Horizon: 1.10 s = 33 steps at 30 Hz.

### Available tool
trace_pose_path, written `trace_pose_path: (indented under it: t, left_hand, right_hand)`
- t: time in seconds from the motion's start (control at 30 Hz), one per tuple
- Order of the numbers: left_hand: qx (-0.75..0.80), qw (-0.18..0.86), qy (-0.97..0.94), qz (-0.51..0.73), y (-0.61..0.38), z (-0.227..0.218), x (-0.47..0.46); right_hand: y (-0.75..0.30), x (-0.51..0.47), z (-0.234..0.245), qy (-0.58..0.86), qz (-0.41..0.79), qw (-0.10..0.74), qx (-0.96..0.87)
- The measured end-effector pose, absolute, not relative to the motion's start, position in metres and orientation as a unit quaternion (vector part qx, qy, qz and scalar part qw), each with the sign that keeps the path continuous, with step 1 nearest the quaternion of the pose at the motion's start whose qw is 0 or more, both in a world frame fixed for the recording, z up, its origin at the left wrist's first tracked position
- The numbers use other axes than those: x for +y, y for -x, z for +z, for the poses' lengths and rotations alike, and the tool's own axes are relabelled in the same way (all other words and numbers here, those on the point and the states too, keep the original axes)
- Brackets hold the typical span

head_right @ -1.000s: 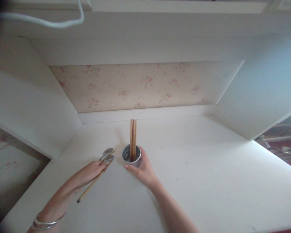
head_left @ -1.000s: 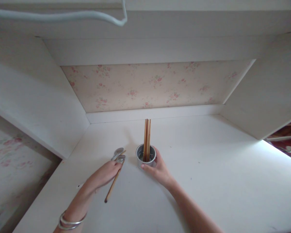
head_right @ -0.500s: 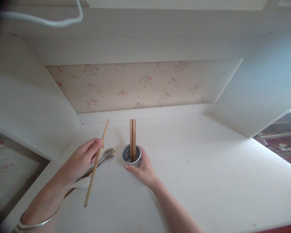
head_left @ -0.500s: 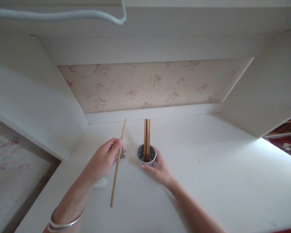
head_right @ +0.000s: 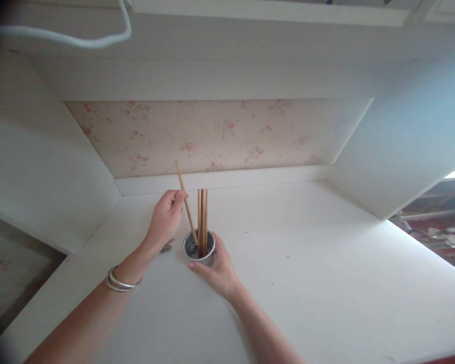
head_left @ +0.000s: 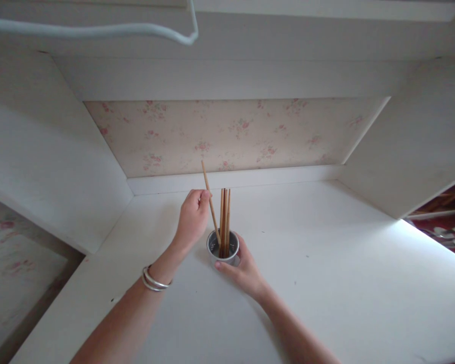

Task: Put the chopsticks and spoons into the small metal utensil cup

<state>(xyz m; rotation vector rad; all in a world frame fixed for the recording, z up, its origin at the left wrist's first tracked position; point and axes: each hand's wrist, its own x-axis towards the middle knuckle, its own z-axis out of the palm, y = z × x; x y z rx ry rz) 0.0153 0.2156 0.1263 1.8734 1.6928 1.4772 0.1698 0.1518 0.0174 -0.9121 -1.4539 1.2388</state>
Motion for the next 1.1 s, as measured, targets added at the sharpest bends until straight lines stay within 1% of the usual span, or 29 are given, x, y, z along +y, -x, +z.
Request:
trace_pose_path:
  t: [0.13,0.27,0.53,0.7,0.9,1.0,1.1]
  left_hand:
    - [0.558,0.111,-0.68,0.462,-0.022,0.098,0.21]
    - [0.559,0.102,-0.703,0.428,-0.024,0.083,0.201]
    - [0.578,0.095,-0.722,0.37,-0.021,0.075,0.192]
    - [0.574,0.115,-0.718,0.377,-0.017,0.075,0.187]
    - [0.574,0.208,-0.679,0.407,-0.008,0.075,0.175]
    - [0.559,0.293,-0.637,0.443,-0.003,0.066,0.156]
    - [0.497,0.395,-0.616,0.467,-0.003,0.051,0.136]
  right_hand:
    - [-0.17,0.152,0.019,0.379,0.508,0.486,-0.602]
    - [-0.171,0.152,0.021,0.377,0.506,0.485,-0.606]
    - [-0.172,0.152,0.02,0.375,0.5,0.487,-0.61]
    - [-0.172,0.152,0.018,0.372,0.5,0.487,-0.612]
    - [-0.172,0.152,0.018,0.368,0.507,0.482,-0.612]
    - [-0.17,0.152,0.017,0.359,0.511,0.484,-0.613]
    - [-0.169,0.152,0.016,0.35,0.513,0.488,-0.613]
